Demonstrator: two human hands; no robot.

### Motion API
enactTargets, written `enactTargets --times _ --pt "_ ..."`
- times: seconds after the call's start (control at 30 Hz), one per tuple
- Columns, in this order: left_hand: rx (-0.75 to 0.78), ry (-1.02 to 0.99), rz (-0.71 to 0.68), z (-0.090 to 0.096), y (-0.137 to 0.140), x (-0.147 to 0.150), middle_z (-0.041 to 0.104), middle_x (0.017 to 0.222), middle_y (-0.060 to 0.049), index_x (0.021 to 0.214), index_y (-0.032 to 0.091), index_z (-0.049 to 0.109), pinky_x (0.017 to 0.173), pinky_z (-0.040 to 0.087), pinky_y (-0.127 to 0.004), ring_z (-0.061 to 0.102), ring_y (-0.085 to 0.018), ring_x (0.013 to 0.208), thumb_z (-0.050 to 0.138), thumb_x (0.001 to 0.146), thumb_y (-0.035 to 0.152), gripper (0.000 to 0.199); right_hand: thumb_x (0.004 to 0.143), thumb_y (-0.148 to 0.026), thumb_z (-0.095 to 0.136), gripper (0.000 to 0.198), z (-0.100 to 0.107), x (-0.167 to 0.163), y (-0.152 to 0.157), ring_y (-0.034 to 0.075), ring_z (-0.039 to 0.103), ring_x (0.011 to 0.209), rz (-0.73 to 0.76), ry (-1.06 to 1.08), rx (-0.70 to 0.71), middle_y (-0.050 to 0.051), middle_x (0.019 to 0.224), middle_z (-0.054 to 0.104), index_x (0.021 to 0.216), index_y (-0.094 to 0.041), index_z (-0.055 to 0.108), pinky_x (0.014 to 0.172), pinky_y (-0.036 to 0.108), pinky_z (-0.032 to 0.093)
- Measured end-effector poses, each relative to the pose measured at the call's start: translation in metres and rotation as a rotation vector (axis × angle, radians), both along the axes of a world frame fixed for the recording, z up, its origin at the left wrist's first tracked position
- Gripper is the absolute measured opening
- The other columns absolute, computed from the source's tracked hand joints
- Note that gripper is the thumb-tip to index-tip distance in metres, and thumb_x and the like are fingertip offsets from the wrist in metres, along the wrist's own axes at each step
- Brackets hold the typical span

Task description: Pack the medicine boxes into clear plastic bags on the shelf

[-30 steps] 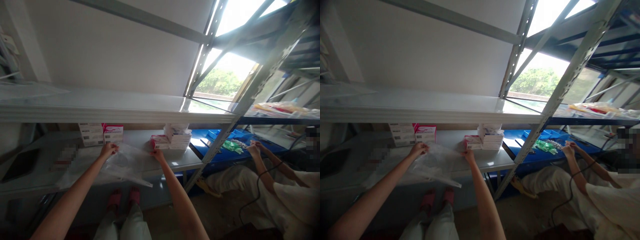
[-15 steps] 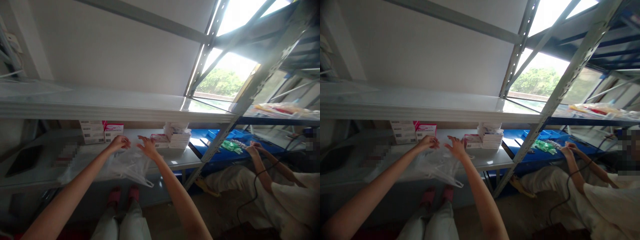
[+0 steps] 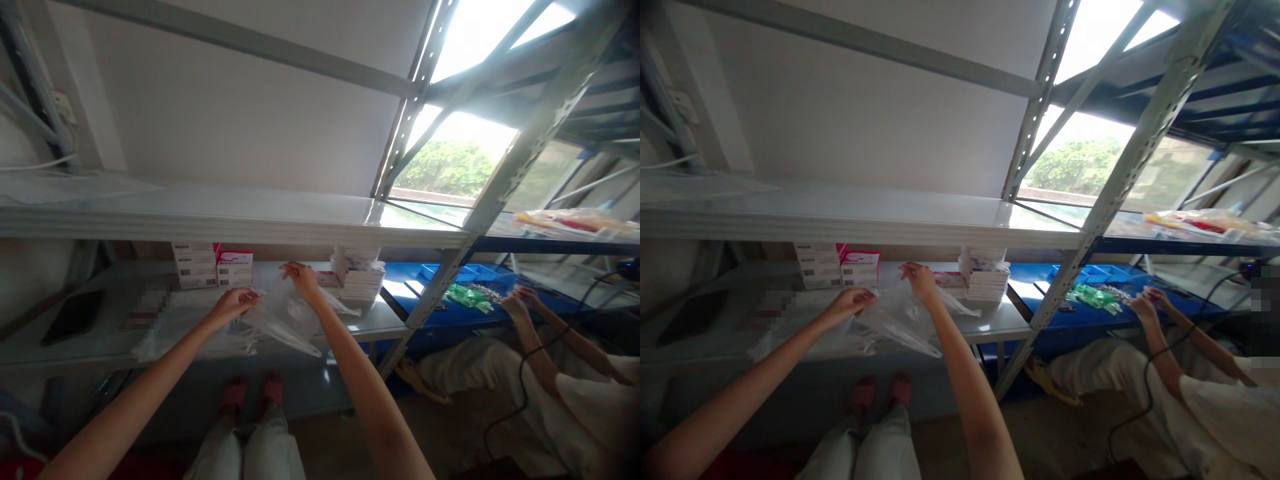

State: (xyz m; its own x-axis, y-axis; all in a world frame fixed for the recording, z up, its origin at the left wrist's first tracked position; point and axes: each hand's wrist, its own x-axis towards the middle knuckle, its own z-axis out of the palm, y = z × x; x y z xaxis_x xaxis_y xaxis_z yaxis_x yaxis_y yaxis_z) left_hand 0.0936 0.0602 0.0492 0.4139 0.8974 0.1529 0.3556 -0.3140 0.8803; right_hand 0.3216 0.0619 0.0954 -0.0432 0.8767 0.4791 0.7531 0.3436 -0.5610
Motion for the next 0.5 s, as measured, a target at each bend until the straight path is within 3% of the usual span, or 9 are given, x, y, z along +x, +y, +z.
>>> enactTargets --times 0.1,0.17,0.37,0.5 --pt "-0.078 -0.094 -0.022 -0.002 -0.011 -0.006 0.069 0.076 -0.007 0.096 0.014 0.063 0.049 0.043 -0.024 0.063 -0.018 0.062 0.063 0.068 0.057 0.052 0.094 -0.032 0.043 0.028 -0.001 0.002 0.0 0.013 0.067 0.087 0.001 -0.025 0.004 -0.002 0.083 0.074 0.097 -0.025 0.07 0.078 0.019 0.044" --pt "-0.108 -0.123 -0.008 -0.003 -0.015 -0.007 0.07 0.078 -0.008 0.091 0.014 0.063 0.054 0.047 -0.025 0.066 -0.021 0.069 0.069 0.062 0.054 0.05 0.095 -0.031 0.042 0.029 -0.003 0.004 0.002 0.013 0.067 0.084 0.022 -0.011 0.014 -0.001 0.081 0.073 0.098 -0.024 0.07 0.076 0.019 0.044" --pt "-0.212 -0.138 0.054 -0.014 -0.02 -0.013 0.067 0.063 -0.004 0.077 0.014 0.058 0.044 0.043 -0.025 0.056 -0.013 0.041 0.069 0.058 0.057 0.048 0.095 -0.028 0.037 0.034 -0.015 0.008 0.012 0.01 0.063 0.063 -0.004 0.084 0.017 -0.001 0.079 0.073 0.086 -0.02 0.07 0.063 0.017 0.042" --pt "-0.247 -0.186 0.052 -0.024 -0.025 -0.016 0.067 0.064 -0.005 0.077 0.015 0.057 0.045 0.045 -0.026 0.057 -0.014 0.042 0.07 0.055 0.057 0.049 0.094 -0.027 0.038 0.032 -0.022 0.002 0.018 0.012 0.065 0.071 -0.054 -0.006 -0.026 -0.001 0.073 0.072 0.091 -0.022 0.069 0.066 0.018 0.041"
